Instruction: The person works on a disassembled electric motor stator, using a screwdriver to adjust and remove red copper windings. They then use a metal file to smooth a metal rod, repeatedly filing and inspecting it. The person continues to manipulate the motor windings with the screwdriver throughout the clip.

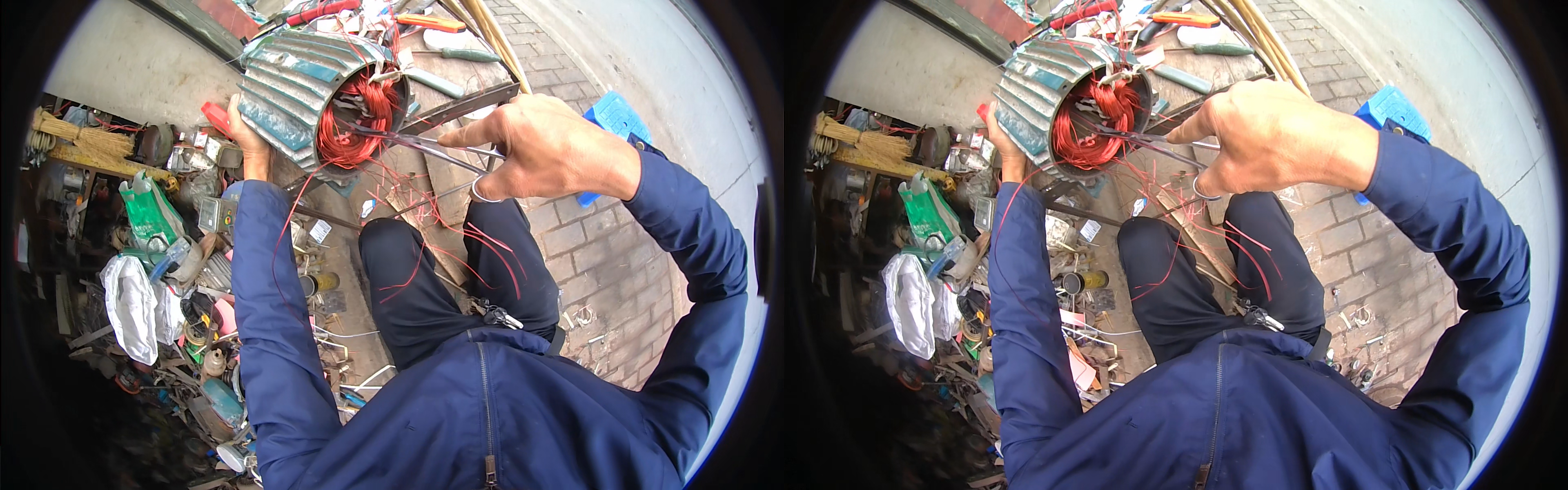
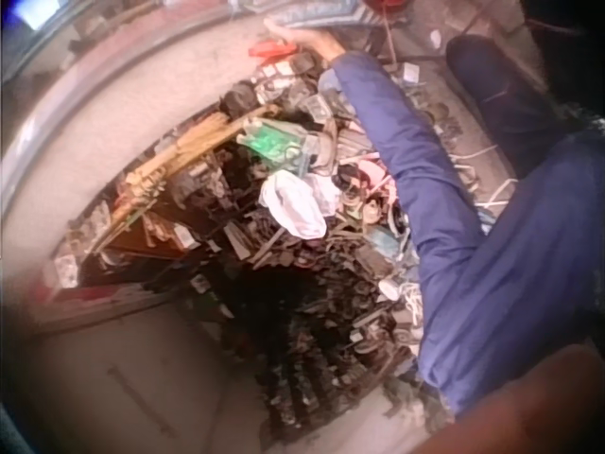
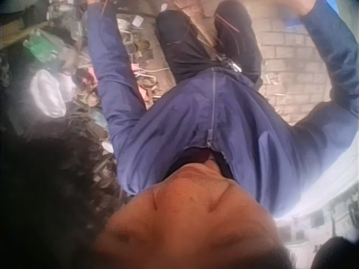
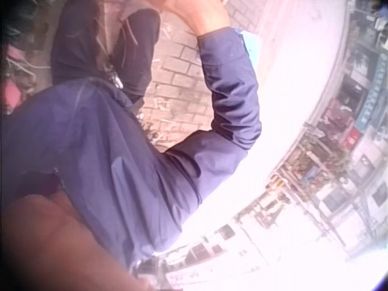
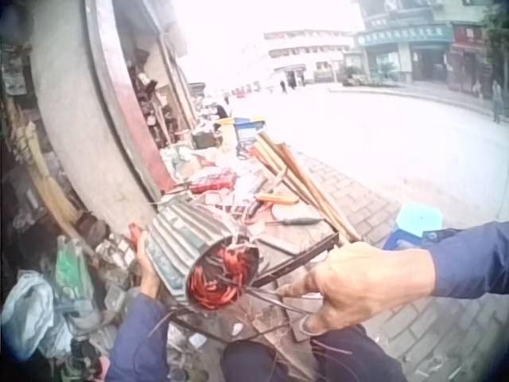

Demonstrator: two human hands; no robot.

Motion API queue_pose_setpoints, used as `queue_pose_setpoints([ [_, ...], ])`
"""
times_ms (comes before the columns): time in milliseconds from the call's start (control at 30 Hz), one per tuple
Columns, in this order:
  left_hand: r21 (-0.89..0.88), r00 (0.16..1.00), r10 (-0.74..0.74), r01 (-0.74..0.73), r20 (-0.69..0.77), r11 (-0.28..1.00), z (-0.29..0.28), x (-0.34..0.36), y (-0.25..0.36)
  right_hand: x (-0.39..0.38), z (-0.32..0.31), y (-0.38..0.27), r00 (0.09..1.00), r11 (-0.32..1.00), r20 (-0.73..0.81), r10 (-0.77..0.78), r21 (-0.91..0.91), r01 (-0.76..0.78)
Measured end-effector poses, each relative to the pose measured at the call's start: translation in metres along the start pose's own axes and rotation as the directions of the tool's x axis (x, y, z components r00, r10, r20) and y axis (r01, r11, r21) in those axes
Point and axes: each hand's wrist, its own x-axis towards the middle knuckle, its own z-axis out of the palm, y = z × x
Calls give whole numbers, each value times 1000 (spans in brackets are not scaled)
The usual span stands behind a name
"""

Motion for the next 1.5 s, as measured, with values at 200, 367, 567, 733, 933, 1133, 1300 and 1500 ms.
queue_pose_setpoints([
  [200,-14,999,-37,38,18,999,5,-4,4,3,-6,-7,999,997,22,-24,-78,25],
  [367,19,999,-48,48,-10,999,11,-10,7,7,-10,-12,998,996,21,-62,-66,63],
  [567,21,999,-26,27,-20,999,15,-12,9,19,-11,-24,999,998,38,2,-68,0],
  [733,90,1000,0,1,-9,996,14,-11,8,41,-2,-25,1000,996,-6,-12,-92,12],
  [933,147,995,33,-19,-92,989,10,-7,10,45,11,-15,990,992,-114,-84,-106,72],
  [1133,239,988,100,-70,-119,969,3,-6,6,82,30,-10,970,980,-166,-179,-114,161],
  [1300,275,983,135,-98,-121,956,1,-3,6,77,43,-2,953,991,-274,-131,-26,128],
  [1500,324,981,126,-73,-146,943,9,-12,9,85,38,-1,985,998,-166,-35,-52,27],
])
